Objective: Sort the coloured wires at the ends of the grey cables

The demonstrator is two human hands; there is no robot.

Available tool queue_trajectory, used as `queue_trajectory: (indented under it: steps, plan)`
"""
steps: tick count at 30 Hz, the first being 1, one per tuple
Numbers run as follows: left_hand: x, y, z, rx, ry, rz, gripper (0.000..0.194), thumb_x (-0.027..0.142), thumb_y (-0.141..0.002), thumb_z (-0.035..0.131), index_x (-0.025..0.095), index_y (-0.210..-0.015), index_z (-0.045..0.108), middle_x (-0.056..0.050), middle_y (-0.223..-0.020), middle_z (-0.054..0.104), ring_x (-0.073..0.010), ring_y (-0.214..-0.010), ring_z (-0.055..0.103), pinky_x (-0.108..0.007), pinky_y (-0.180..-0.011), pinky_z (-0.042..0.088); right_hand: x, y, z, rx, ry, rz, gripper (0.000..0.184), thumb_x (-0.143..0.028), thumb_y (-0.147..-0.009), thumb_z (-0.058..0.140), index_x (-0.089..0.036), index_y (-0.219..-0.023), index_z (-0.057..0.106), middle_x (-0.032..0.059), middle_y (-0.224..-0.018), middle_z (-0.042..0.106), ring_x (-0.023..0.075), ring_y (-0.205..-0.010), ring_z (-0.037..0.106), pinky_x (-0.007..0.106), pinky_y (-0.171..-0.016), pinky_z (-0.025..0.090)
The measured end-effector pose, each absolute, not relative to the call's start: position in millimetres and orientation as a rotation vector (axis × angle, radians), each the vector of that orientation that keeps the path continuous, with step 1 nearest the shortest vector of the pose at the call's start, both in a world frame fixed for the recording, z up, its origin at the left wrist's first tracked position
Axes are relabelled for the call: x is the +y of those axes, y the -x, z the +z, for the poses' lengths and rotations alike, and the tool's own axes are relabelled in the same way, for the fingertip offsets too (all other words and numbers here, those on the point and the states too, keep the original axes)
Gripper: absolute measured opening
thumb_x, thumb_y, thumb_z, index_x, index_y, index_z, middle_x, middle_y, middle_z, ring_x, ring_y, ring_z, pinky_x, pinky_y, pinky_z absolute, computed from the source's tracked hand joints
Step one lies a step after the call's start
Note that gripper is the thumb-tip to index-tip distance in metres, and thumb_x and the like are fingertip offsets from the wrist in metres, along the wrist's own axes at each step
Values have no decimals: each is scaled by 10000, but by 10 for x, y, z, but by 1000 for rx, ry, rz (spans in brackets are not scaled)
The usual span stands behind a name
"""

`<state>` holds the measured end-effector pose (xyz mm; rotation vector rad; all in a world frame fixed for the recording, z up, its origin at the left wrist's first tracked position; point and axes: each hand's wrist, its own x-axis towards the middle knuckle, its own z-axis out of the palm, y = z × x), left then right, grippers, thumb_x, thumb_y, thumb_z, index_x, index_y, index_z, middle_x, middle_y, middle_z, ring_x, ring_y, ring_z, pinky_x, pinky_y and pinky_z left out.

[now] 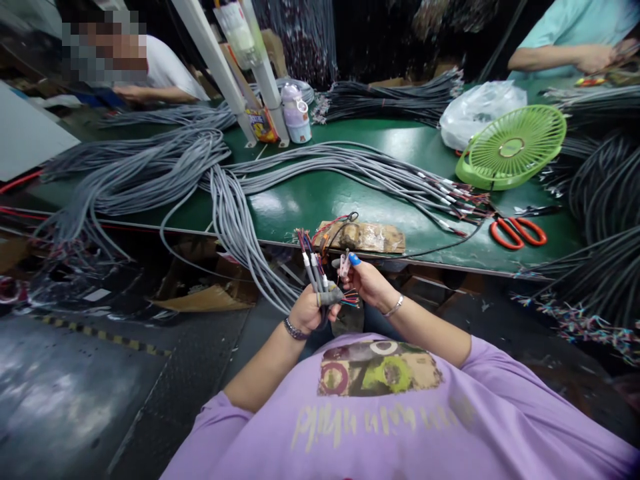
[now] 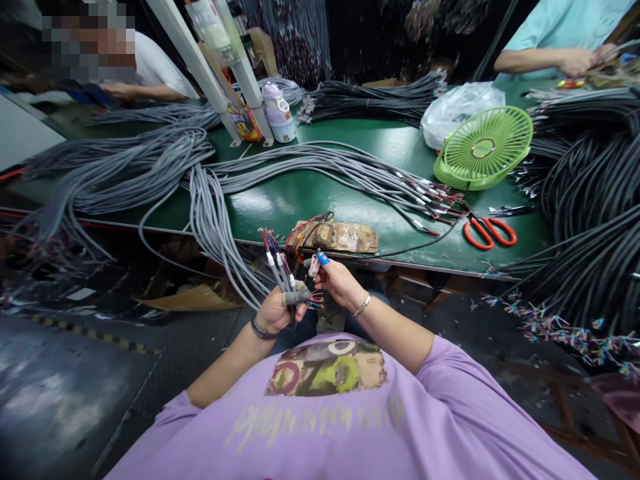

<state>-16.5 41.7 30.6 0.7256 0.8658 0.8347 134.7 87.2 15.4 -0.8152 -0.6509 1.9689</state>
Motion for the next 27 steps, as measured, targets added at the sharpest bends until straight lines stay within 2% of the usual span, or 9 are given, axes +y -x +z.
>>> queue_trajectory:
  steps: [5, 12, 22, 24, 27]
  plan:
    - [533, 123, 284, 848, -719, 847, 341, 364, -542, 800, 137, -607, 553, 13, -388, 534, -89, -298, 452, -183, -306, 339, 929, -1322, 128, -462, 841, 2046, 360, -512, -815, 608, -156, -824, 661, 14, -658, 612, 92, -534, 518, 208, -488, 448]
    - [572, 67, 227, 889, -725, 813, 335, 368, -530, 793, 127, -620, 578, 5, -390, 538, -86, -298, 445, -183, -302, 337, 946, -1262, 161, -380, 889, 1998, 375, -519, -801, 621, -146, -767, 643, 21, -629, 615, 99, -506, 523, 208, -461, 437]
    - [449, 81, 261, 926, -753, 856, 348, 377, -569, 798, 137, -615, 549, 7, -407, 556, -89, -312, 464, -184, -315, 355, 872, -1367, 246, -419, 837, 2160, 543, -665, -826, 454, -151, -838, 629, 31, -680, 626, 107, -536, 547, 221, -489, 466]
    - [359, 73, 286, 947, -778, 884, 342, 382, -588, 792, 140, -617, 552, 9, -425, 564, -89, -328, 474, -191, -333, 378, 871, -1391, 263, -441, 823, 2178, 523, -644, -837, 458, -151, -841, 633, 35, -699, 631, 101, -544, 543, 210, -487, 462]
    - [229, 51, 296, 1000, -831, 963, 329, 398, -628, 770, 136, -609, 571, 5, -468, 578, -88, -372, 503, -198, -377, 413, 869, -1404, 256, -491, 825, 2139, 375, -514, -845, 554, -148, -825, 634, 24, -692, 623, 87, -537, 521, 201, -497, 463]
